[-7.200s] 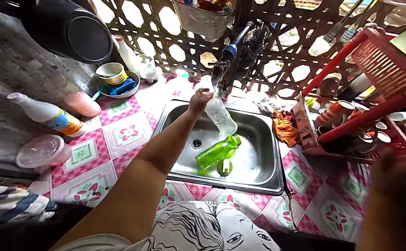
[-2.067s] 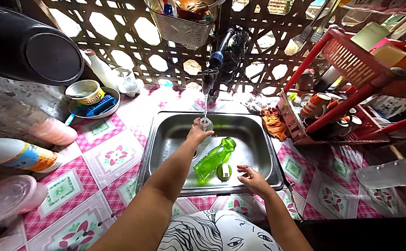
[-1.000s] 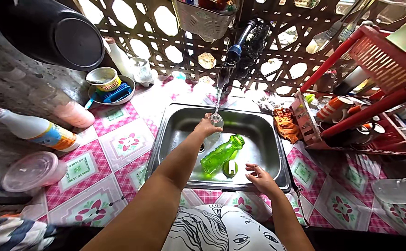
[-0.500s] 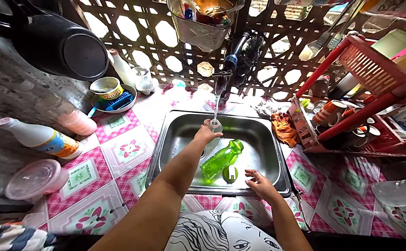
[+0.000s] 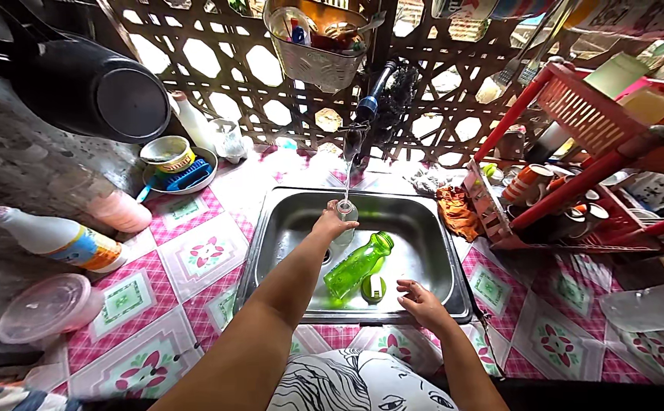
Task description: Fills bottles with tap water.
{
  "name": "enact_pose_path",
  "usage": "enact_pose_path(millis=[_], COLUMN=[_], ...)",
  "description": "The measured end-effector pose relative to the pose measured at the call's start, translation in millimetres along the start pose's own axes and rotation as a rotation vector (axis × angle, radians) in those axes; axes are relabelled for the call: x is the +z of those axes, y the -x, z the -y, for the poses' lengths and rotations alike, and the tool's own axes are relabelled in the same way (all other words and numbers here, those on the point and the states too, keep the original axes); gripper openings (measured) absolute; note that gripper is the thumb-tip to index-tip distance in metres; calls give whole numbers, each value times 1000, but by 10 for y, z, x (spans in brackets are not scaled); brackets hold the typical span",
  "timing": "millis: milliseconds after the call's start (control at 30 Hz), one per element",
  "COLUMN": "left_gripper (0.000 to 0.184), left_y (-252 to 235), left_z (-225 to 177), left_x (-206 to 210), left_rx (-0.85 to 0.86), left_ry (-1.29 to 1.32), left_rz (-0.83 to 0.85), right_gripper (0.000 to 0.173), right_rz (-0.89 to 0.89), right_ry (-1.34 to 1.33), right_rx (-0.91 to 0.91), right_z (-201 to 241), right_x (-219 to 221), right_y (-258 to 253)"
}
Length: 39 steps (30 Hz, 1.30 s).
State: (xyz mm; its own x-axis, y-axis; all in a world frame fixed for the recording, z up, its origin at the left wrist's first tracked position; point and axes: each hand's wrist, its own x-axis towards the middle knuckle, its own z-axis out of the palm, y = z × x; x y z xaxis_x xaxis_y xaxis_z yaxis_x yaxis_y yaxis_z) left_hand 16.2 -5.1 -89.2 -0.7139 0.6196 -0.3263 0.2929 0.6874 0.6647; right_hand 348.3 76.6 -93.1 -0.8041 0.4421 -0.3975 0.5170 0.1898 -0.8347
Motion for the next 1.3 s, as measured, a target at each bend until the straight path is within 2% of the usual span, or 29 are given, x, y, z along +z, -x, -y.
enact_pose_path(millis=[1300], left_gripper=[113], left_y=[-18], left_z=[18], left_x=[-9], left_rx=[18], left_ry=[25], left_rz=[4], right_gripper=[50], right_rz=[12], right_ry=[88], right_rx=[-1], right_z=[5], right_x=[7], right_y=[-35])
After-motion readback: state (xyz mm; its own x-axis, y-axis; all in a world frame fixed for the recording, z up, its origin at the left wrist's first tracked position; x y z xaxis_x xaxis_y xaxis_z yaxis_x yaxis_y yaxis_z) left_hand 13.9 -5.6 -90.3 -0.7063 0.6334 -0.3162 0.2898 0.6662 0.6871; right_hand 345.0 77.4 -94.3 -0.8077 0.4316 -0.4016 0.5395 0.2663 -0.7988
